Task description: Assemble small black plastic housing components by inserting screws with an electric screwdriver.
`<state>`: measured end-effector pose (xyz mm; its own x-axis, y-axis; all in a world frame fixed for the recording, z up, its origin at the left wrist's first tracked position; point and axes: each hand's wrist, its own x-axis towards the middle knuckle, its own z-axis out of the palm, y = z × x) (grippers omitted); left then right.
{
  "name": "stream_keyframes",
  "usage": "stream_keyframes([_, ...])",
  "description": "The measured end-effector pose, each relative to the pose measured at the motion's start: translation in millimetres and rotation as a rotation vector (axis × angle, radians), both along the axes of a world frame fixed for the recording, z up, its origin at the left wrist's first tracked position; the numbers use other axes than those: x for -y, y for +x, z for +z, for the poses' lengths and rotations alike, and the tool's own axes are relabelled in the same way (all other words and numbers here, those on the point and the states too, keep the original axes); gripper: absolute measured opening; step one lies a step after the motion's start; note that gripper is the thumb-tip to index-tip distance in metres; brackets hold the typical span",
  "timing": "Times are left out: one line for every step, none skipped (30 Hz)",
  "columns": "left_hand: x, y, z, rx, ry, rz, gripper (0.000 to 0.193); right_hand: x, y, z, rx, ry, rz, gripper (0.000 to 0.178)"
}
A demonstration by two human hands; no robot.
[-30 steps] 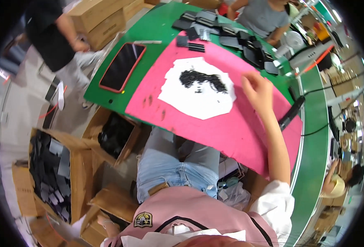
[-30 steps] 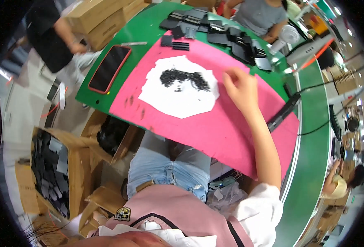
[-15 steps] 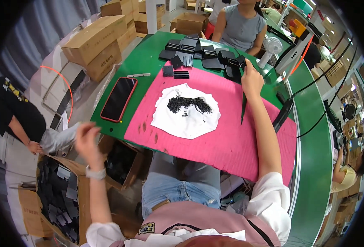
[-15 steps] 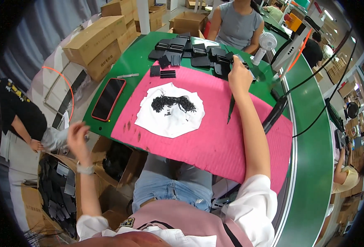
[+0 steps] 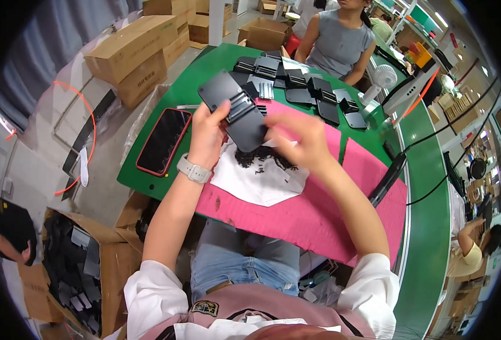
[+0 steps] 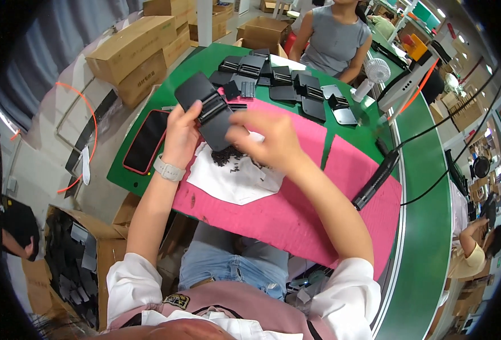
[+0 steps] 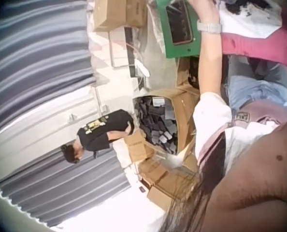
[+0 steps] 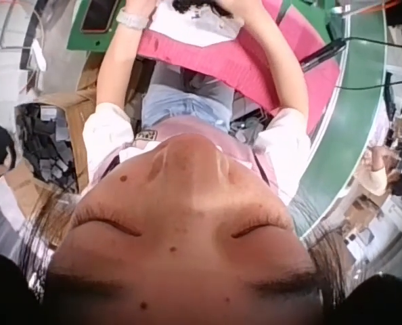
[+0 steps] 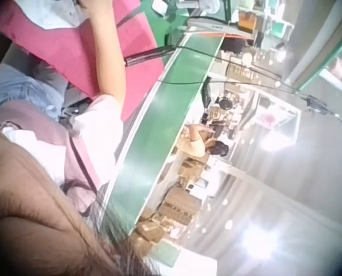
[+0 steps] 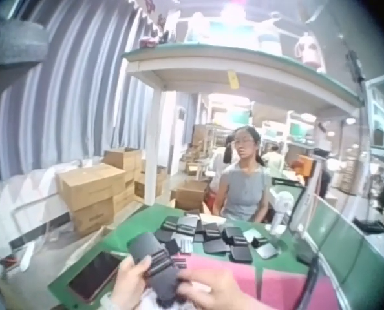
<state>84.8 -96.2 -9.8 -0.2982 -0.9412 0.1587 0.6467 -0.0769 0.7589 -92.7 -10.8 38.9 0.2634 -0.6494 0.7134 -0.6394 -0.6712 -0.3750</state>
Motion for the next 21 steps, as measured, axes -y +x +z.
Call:
stream_keyframes([1,1,5,-0.030,-0.034,0.048,0.022,15,-2,4,0.173,0.085,-0.097,0.020])
stream_keyframes([1,1,7,-0.031,-0.033,0.059,0.022,35,-9,2,0.060,0.112,-0.181,0.022])
stream_keyframes([1,-4,9,-0.043,-0.077,0.114,0.022,53,-19,-5,-0.051,0.135,-0.272,0.024])
stream_keyframes([1,-5,10,-0.056,-0.119,0.170,0.022,69,-23,-16,-0.051,0.133,-0.267,0.024])
stream_keyframes([3,-4,9,-0.054,-0.121,0.174,0.022,84,-25,-31,-0.197,0.193,-0.297,0.024])
stream_keyframes([4,-1,6,-0.065,-0.088,0.132,0.022,95,-25,-43,-0.343,0.253,-0.324,0.024])
stream_keyframes([3,1,5,-0.079,-0.055,0.090,0.022,101,-22,-49,-0.343,0.251,-0.316,0.024])
stream_keyframes([1,0,5,-0.086,-0.035,0.059,0.023,106,-22,-55,-0.399,0.255,-0.342,0.025])
stream_keyframes([2,-1,6,-0.087,-0.036,0.062,0.023,111,-23,-60,-0.455,0.259,-0.372,0.025])
stream_keyframes([1,-2,6,-0.092,-0.029,0.033,0.023,111,-22,-57,-0.456,0.280,-0.377,0.022])
stream_keyframes([-1,-2,6,-0.098,-0.022,0.001,0.023,110,-23,-54,-0.458,0.284,-0.374,0.022])
stream_keyframes([-2,-1,8,-0.092,-0.001,-0.030,0.024,108,-26,-49,-0.392,0.328,-0.367,0.021])
stream_keyframes([-2,-1,8,-0.092,0.001,-0.034,0.024,105,-27,-42,-0.324,0.369,-0.362,0.021])
stream_keyframes([-2,-1,7,-0.083,0.001,-0.042,0.024,100,-31,-39,-0.375,0.340,-0.378,0.026])
stream_keyframes([-2,-2,7,-0.074,0.001,-0.052,0.024,92,-36,-35,-0.375,0.343,-0.387,0.026])
stream_keyframes([-4,-3,8,-0.077,0.004,-0.056,0.024,83,-40,-29,-0.229,0.363,-0.394,0.026])
stream_keyframes([-5,-3,11,-0.042,-0.015,-0.081,0.024,75,-45,-27,-0.082,0.381,-0.402,0.027])
stream_keyframes([-7,-5,12,-0.006,-0.034,-0.107,0.025,66,-52,-30,0.045,0.222,-0.391,0.026])
stream_keyframes([-7,-5,10,-0.009,-0.030,-0.109,0.025,50,-44,-17,0.245,0.284,-0.364,0.023])
stream_keyframes([-7,-4,8,0.054,-0.039,-0.136,0.027,36,-35,-7,0.288,0.215,-0.341,0.021])
stream_keyframes([-9,-4,6,0.120,-0.046,-0.165,0.028,23,-27,0,0.333,0.148,-0.319,0.020])
